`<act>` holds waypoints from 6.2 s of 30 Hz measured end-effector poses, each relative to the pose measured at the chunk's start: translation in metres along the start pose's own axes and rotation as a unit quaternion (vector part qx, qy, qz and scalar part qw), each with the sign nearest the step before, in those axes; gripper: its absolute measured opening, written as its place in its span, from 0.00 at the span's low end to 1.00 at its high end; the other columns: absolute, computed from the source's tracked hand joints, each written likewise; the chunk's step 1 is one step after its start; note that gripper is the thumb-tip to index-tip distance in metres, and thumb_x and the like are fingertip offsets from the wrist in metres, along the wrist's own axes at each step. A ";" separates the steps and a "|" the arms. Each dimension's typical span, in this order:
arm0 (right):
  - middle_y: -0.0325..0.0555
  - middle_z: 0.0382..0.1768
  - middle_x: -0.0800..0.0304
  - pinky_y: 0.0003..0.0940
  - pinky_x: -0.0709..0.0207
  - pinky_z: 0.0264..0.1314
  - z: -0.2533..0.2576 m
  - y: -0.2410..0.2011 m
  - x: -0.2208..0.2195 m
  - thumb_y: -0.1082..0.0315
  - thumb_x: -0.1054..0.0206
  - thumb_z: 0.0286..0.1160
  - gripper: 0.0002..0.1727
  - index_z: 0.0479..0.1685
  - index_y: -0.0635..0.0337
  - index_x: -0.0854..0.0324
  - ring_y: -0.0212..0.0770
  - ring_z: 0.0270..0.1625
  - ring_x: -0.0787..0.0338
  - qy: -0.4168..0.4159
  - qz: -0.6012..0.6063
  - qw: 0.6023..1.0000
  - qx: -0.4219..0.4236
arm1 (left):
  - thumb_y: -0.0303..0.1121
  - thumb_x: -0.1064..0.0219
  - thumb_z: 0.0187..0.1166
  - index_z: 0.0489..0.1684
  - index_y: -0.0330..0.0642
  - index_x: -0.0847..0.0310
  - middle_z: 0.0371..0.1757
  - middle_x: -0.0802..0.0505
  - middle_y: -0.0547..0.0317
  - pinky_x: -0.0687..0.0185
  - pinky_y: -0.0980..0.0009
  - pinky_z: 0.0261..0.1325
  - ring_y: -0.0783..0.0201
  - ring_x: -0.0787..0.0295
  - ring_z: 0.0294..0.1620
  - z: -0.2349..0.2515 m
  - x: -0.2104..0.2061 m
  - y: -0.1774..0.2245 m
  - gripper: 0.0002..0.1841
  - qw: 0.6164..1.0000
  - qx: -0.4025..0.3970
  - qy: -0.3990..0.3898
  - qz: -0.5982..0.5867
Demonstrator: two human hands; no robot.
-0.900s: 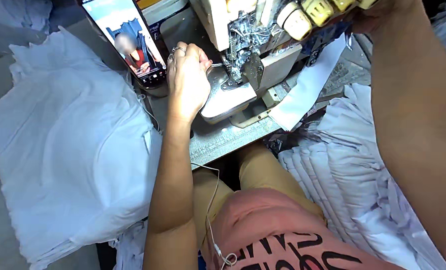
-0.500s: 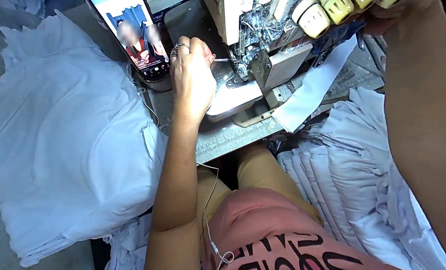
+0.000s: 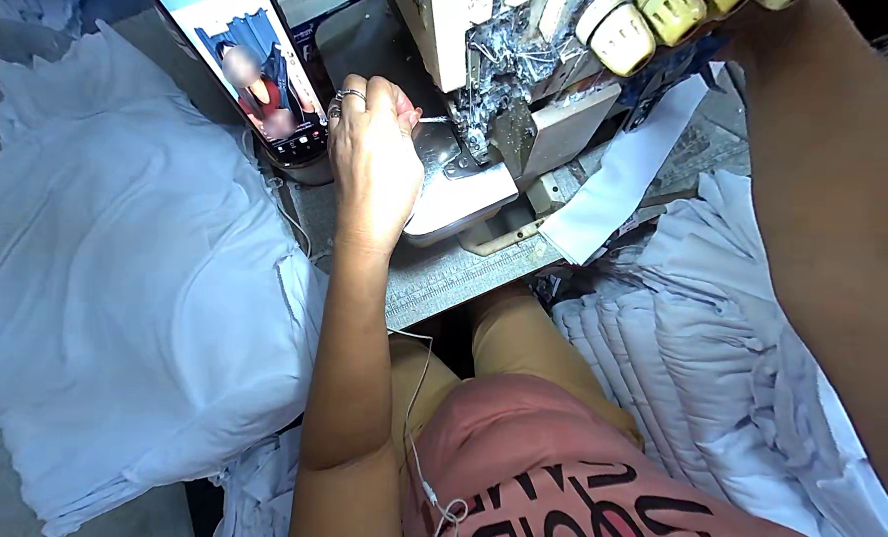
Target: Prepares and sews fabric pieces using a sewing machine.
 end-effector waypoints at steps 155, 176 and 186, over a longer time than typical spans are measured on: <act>0.35 0.24 0.16 0.17 0.22 0.24 -0.206 -0.007 -0.223 0.77 0.36 0.79 0.08 0.51 0.67 0.27 0.20 0.21 0.19 0.178 0.208 0.937 0.217 | 0.34 0.34 0.81 0.77 0.34 0.36 0.29 0.19 0.59 0.25 0.64 0.38 0.66 0.23 0.27 -0.041 0.016 0.027 0.27 0.990 0.012 -0.107 -0.093; 0.31 0.13 0.24 0.19 0.24 0.20 -0.189 -0.013 -0.216 0.73 0.31 0.79 0.12 0.54 0.67 0.25 0.22 0.13 0.24 0.185 0.206 0.947 0.164 | 0.41 0.42 0.88 0.82 0.35 0.37 0.40 0.11 0.44 0.21 0.45 0.51 0.45 0.12 0.44 -0.020 0.012 0.024 0.28 0.999 0.036 -0.024 0.013; 0.29 0.17 0.22 0.15 0.26 0.22 -0.210 0.007 -0.218 0.74 0.34 0.80 0.08 0.52 0.67 0.24 0.19 0.17 0.24 0.154 0.189 0.944 0.222 | 0.35 0.38 0.86 0.75 0.25 0.33 0.36 0.17 0.52 0.24 0.70 0.43 0.66 0.22 0.33 -0.032 0.022 -0.009 0.26 0.991 -0.026 0.111 -0.068</act>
Point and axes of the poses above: each hand's wrist, its own z-axis towards the middle knuckle, its own x-axis out of the back of the hand, y = z × x, the point moved 2 cm from there along z, towards the middle knuckle
